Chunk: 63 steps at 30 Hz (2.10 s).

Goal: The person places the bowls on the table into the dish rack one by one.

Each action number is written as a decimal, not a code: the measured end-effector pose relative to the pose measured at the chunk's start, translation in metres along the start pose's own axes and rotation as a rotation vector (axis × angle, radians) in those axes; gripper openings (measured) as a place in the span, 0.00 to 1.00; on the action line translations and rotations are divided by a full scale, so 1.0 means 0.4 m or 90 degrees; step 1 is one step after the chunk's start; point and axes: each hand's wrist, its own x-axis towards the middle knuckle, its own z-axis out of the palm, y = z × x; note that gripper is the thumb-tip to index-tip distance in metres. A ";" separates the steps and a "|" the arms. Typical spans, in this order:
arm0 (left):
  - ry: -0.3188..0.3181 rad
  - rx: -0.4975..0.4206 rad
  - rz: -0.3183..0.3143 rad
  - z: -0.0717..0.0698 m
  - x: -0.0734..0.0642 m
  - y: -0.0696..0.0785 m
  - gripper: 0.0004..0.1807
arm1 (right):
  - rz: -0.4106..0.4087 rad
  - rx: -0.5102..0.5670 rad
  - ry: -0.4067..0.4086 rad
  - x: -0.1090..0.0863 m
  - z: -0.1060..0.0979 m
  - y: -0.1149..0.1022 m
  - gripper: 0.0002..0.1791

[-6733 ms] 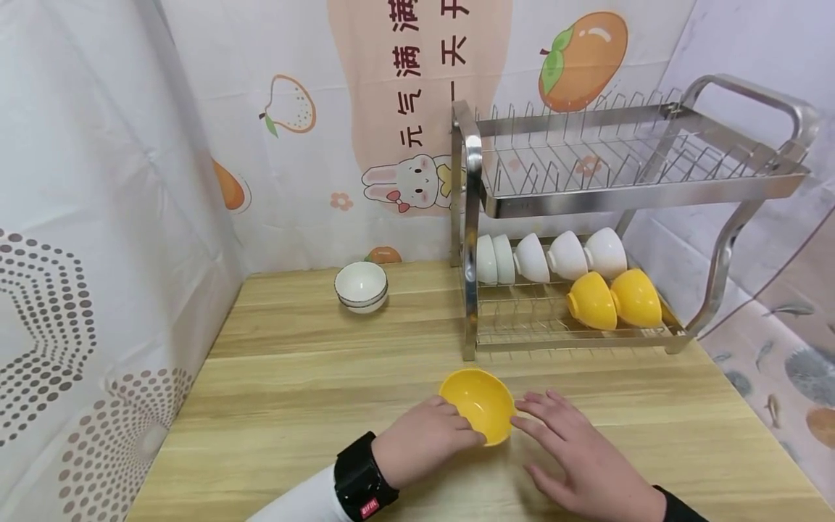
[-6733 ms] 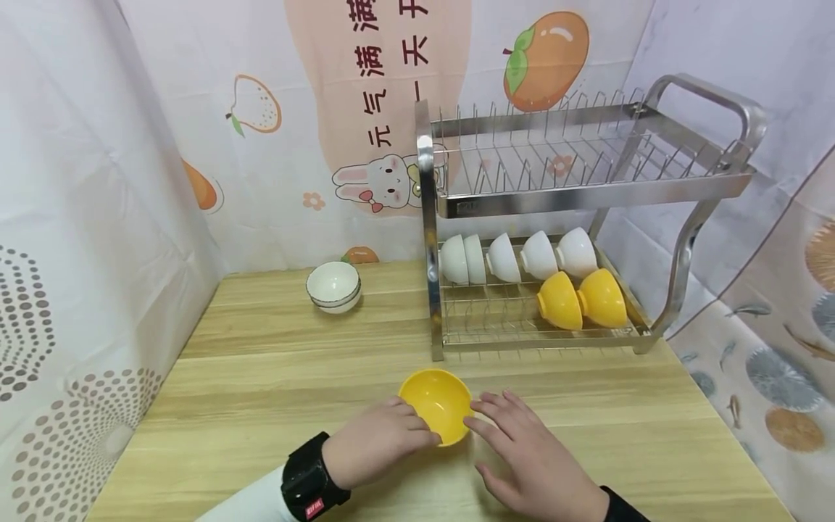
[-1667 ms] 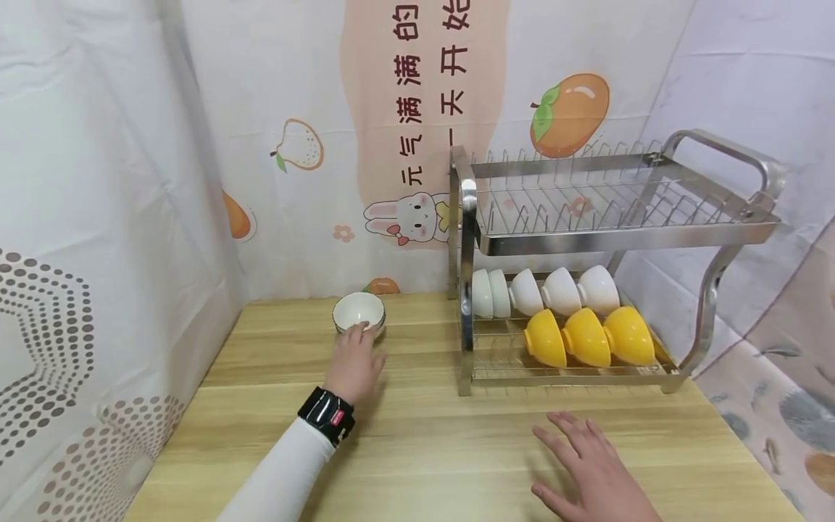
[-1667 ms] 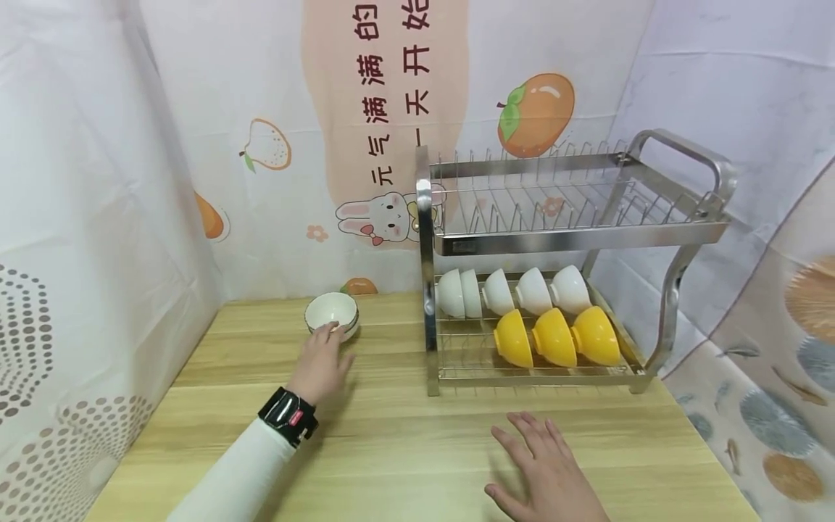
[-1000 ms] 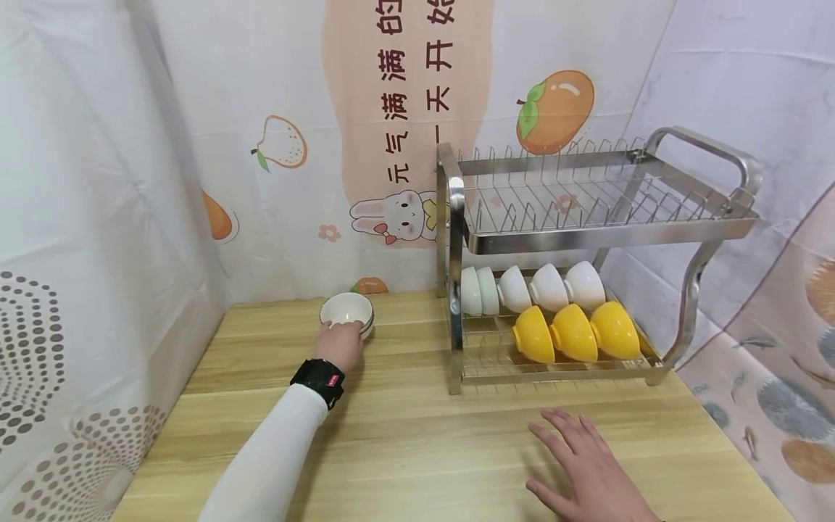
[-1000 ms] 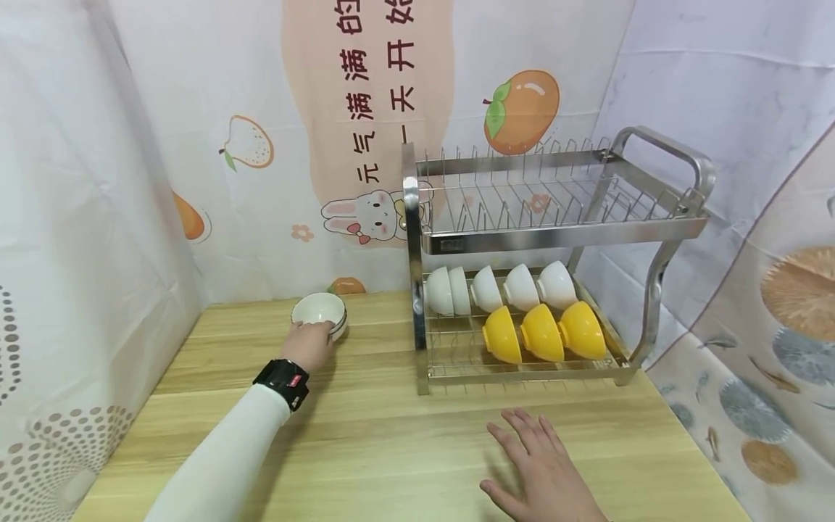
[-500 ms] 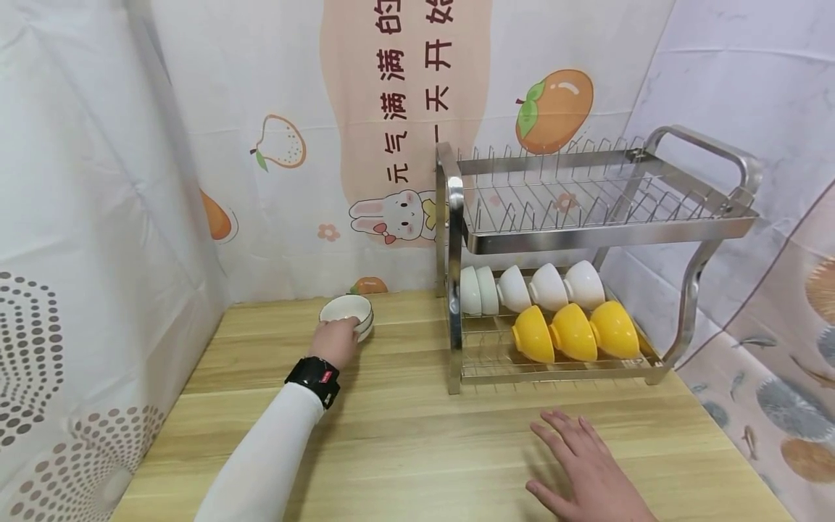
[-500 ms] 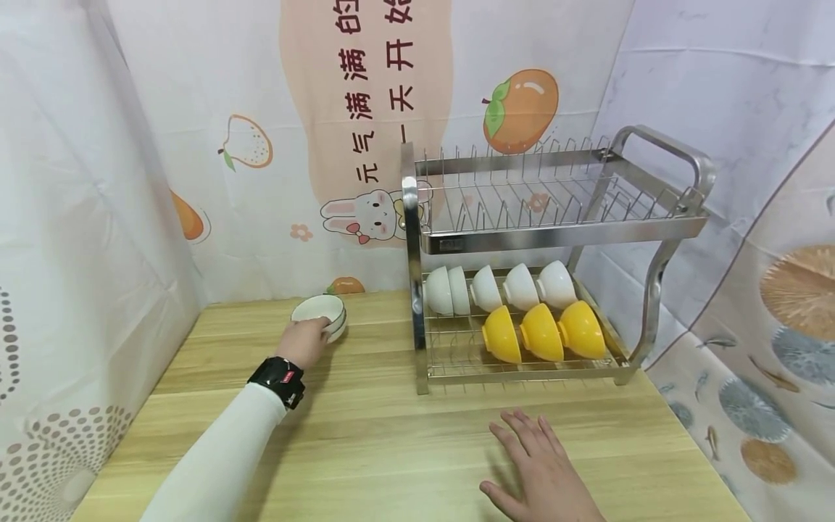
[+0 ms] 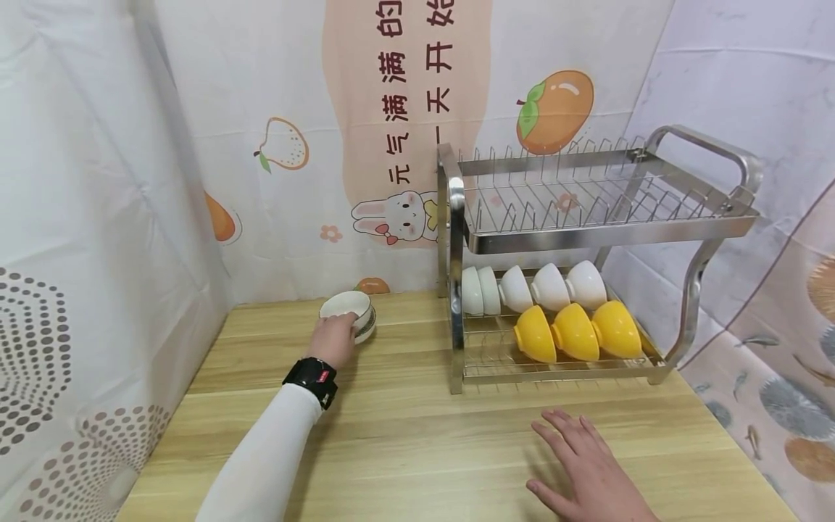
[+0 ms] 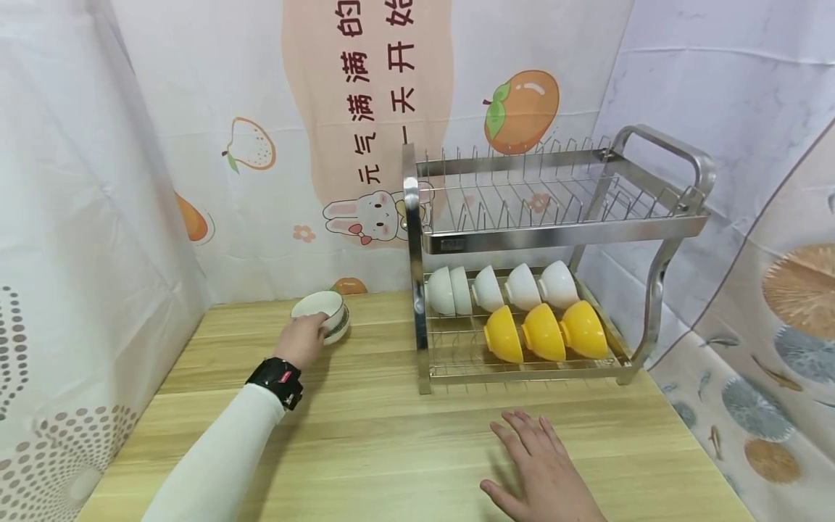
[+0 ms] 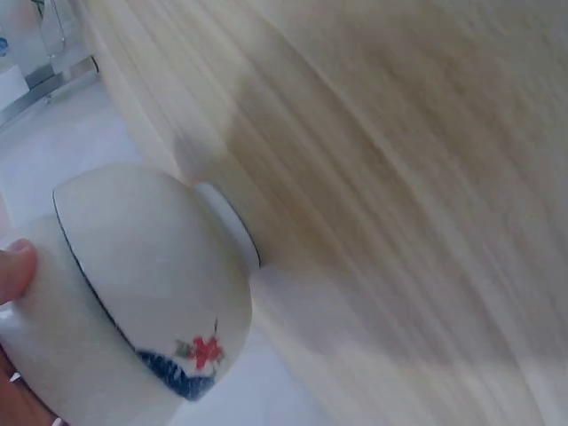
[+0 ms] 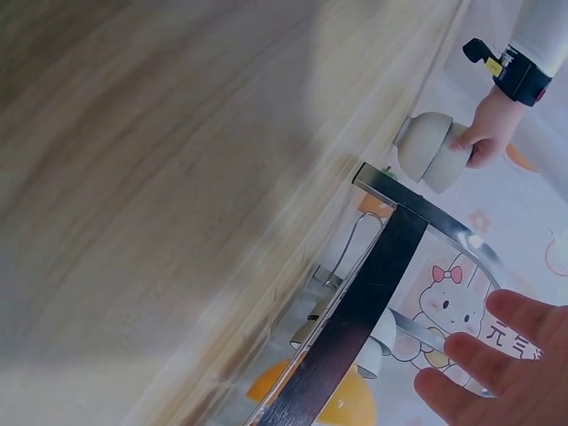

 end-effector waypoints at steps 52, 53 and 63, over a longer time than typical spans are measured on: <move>0.035 0.126 0.663 -0.085 -0.375 0.417 0.03 | -0.434 0.086 0.091 0.108 0.026 -0.082 0.18; 0.036 0.130 0.664 -0.084 -0.373 0.418 0.03 | -0.428 0.080 0.083 0.107 0.023 -0.081 0.20; 0.029 0.121 0.657 -0.083 -0.343 0.424 0.07 | -0.380 0.061 0.069 0.116 0.006 -0.075 0.24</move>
